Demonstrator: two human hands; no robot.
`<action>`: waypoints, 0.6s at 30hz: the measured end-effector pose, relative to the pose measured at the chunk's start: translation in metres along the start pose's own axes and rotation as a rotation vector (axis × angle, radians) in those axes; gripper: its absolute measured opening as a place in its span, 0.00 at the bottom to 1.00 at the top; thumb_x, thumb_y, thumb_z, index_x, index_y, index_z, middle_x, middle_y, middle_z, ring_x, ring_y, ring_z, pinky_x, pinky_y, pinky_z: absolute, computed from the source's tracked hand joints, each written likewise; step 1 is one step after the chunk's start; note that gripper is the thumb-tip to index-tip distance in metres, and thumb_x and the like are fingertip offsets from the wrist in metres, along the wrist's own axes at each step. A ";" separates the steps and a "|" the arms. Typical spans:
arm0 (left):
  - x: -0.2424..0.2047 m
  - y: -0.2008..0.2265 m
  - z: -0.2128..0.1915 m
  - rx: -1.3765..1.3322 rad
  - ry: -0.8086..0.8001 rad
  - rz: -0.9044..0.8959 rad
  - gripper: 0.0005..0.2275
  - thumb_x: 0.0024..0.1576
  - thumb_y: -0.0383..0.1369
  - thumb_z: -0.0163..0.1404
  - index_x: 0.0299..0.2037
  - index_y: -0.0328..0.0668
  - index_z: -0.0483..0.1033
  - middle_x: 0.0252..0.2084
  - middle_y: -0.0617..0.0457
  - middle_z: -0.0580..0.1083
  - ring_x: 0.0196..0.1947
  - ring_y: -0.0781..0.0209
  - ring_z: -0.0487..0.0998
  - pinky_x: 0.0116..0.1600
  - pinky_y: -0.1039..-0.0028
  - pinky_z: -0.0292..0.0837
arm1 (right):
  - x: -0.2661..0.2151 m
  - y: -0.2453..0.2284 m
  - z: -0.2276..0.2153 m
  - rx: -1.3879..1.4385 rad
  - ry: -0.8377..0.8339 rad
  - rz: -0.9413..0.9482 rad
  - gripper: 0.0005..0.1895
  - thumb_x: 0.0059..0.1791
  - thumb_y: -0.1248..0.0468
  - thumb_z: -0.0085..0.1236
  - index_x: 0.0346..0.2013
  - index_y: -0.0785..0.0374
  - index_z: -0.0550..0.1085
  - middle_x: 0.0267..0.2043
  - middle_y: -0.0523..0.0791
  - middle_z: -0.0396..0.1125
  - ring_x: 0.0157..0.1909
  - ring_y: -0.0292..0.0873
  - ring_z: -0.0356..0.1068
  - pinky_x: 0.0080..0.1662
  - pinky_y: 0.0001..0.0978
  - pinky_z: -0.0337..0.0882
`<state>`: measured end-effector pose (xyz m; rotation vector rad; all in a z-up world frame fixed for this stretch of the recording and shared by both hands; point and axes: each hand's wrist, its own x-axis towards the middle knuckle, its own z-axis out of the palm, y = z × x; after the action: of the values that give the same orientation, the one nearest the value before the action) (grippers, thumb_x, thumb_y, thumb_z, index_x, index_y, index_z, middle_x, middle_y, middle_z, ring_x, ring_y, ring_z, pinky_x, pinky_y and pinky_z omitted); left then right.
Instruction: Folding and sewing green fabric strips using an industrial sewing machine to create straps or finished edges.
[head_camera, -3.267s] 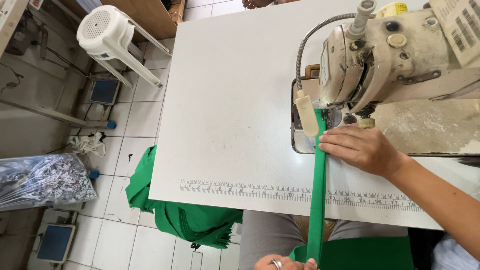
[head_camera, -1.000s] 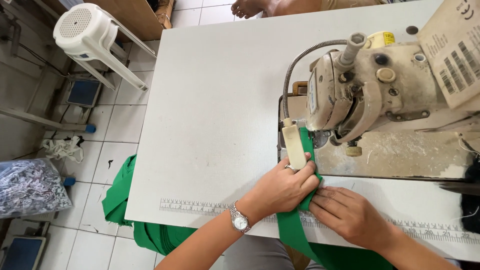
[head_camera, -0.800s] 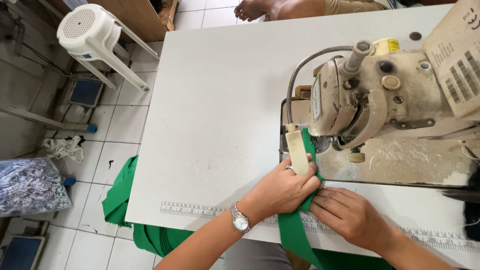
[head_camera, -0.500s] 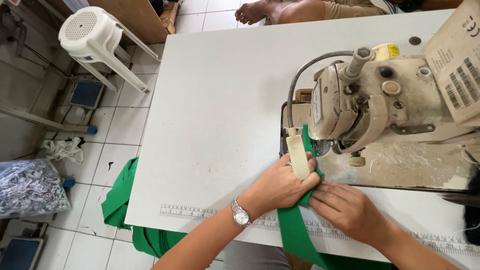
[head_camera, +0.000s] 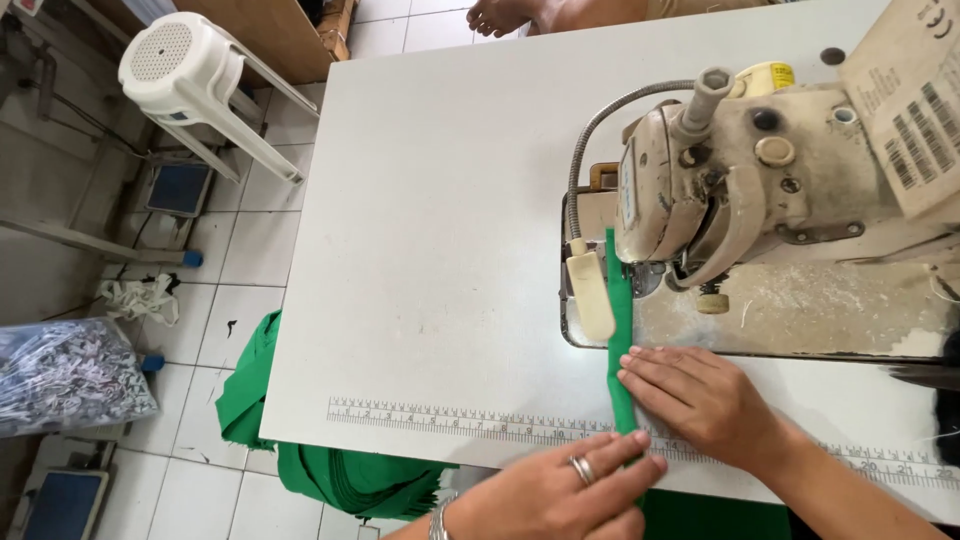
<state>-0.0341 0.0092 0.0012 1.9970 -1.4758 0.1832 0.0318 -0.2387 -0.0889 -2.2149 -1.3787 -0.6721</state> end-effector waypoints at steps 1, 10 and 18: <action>-0.008 0.006 0.004 -0.030 -0.064 -0.038 0.07 0.71 0.21 0.47 0.53 0.20 0.75 0.63 0.28 0.72 0.64 0.28 0.76 0.70 0.47 0.73 | 0.003 -0.001 -0.004 -0.009 -0.004 -0.002 0.13 0.55 0.67 0.48 0.51 0.68 0.76 0.54 0.53 0.74 0.54 0.53 0.76 0.52 0.45 0.78; -0.020 0.056 0.011 0.495 0.174 -0.263 0.08 0.66 0.25 0.49 0.33 0.42 0.71 0.25 0.52 0.63 0.23 0.60 0.63 0.30 0.72 0.61 | 0.046 -0.029 -0.040 -0.005 0.079 -0.057 0.12 0.52 0.69 0.57 0.48 0.70 0.77 0.50 0.53 0.74 0.54 0.52 0.75 0.56 0.42 0.77; -0.022 0.067 0.033 0.551 0.295 -0.319 0.15 0.67 0.29 0.52 0.26 0.48 0.64 0.23 0.57 0.62 0.23 0.64 0.61 0.28 0.73 0.59 | 0.042 -0.090 -0.062 0.093 0.058 -0.126 0.15 0.57 0.64 0.43 0.48 0.67 0.77 0.52 0.50 0.74 0.55 0.49 0.76 0.59 0.45 0.76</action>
<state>-0.1102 -0.0028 -0.0077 2.4692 -0.9668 0.7789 -0.0446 -0.2101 -0.0047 -2.0346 -1.4985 -0.6957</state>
